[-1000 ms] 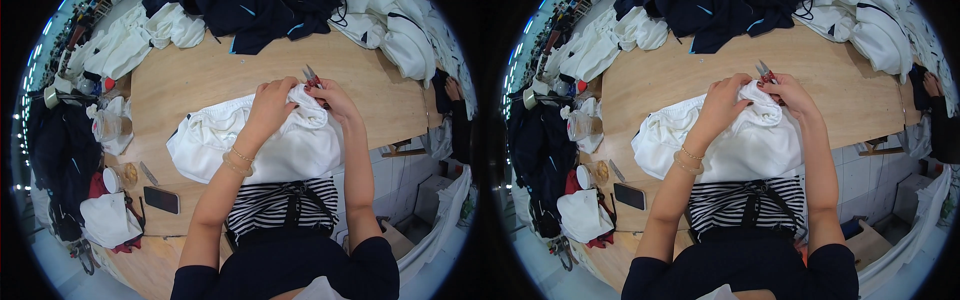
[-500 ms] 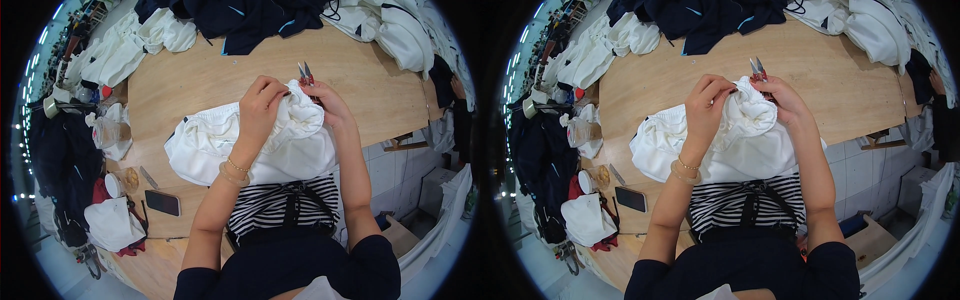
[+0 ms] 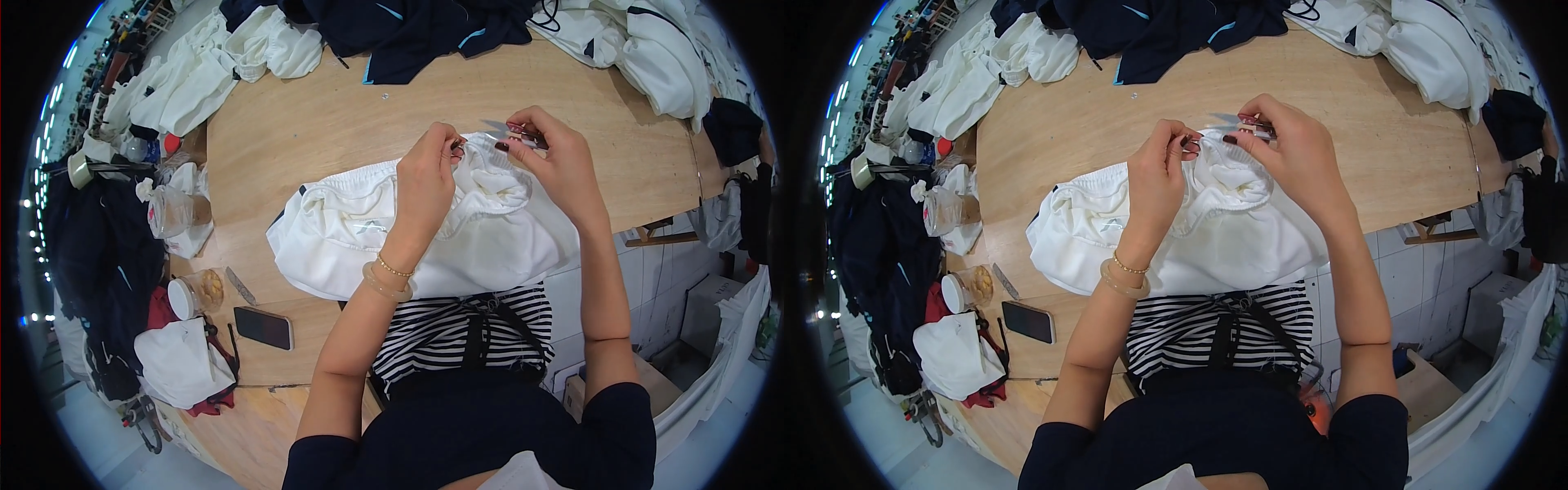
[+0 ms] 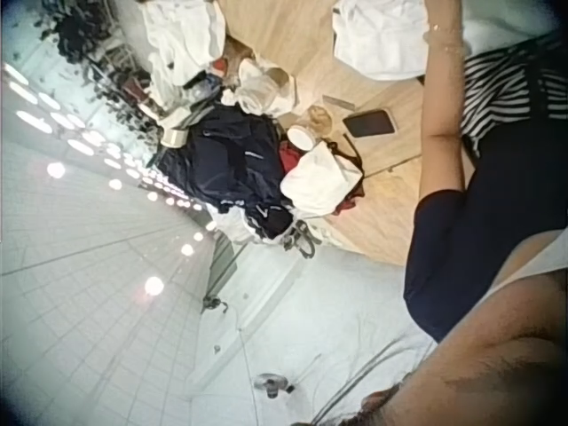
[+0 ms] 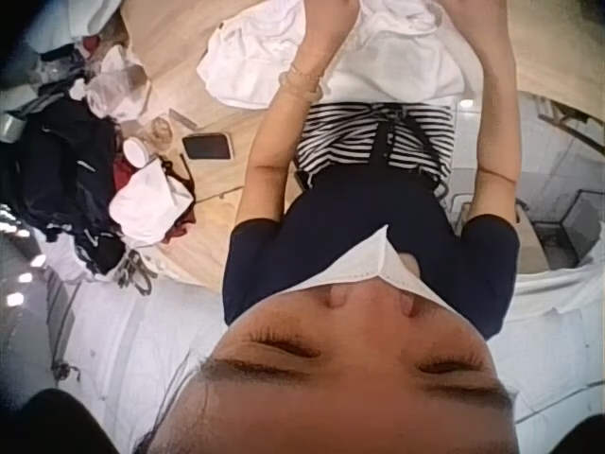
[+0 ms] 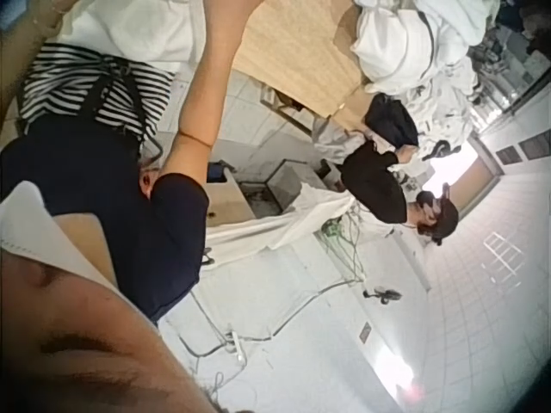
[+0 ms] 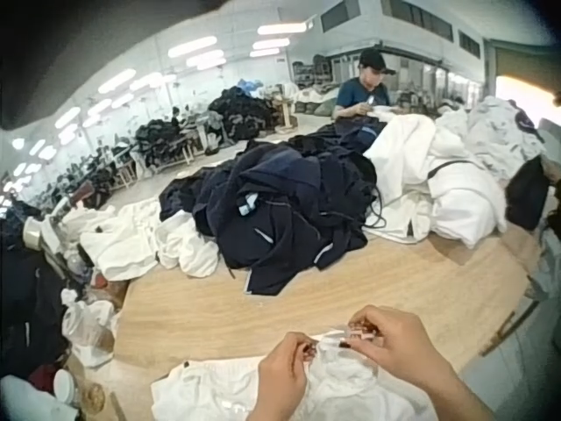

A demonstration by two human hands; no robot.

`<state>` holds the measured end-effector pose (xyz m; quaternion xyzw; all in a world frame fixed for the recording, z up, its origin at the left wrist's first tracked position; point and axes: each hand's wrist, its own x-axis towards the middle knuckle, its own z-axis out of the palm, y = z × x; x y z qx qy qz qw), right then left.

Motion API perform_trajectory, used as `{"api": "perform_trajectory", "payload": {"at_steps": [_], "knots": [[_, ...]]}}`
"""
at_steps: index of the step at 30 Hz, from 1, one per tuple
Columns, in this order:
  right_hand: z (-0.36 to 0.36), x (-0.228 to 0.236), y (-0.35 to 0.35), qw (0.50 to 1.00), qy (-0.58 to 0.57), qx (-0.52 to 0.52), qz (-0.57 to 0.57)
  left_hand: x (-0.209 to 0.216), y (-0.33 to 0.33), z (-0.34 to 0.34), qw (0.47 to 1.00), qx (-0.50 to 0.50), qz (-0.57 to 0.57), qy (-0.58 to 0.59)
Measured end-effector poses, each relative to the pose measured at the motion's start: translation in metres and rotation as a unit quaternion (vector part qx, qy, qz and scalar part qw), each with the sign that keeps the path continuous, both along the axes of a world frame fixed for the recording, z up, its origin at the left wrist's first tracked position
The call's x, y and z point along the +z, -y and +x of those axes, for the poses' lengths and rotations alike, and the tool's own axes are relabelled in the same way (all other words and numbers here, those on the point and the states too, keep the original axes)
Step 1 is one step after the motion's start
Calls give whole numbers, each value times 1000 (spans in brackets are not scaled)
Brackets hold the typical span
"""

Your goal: Trimming excess threads from white and blue athletic shorts using small scissors.

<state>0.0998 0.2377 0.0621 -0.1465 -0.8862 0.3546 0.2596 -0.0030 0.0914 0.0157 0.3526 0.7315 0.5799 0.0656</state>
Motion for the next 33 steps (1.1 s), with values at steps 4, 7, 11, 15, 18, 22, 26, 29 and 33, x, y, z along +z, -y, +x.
{"api": "perform_trajectory", "payload": {"at_steps": [4, 7, 11, 15, 18, 22, 26, 29, 33], "knots": [[1, 17, -1, 984, 86, 36, 149, 0, -1, 0, 999, 6, -17, -36], [-2, 19, -2, 970, 83, 64, 221, 0, -4, 0, 998, 9, -22, -56], [-7, 16, -3, 955, 93, 78, 270, 0, -4, 0, 997, 11, -23, -67], [-9, 16, -2, 953, 91, 81, 279, 0, -5, 0, 996, 13, -28, -79], [-11, 14, -2, 951, 87, 88, 285, -1, -6, -1, 996, 12, -27, -78], [-13, 16, 0, 947, 79, 97, 296, -2, -4, -1, 996, 19, -21, -85], [-6, 10, -7, 985, 71, 42, 153, 4, 7, 11, 993, 97, 45, -44], [-5, 2, -14, 998, 69, -3, -3, 3, 34, 49, 996, -9, -37, -86], [-21, -21, -30, 975, 197, -16, -101, 6, 47, 88, 971, -155, -144, -111]]}}
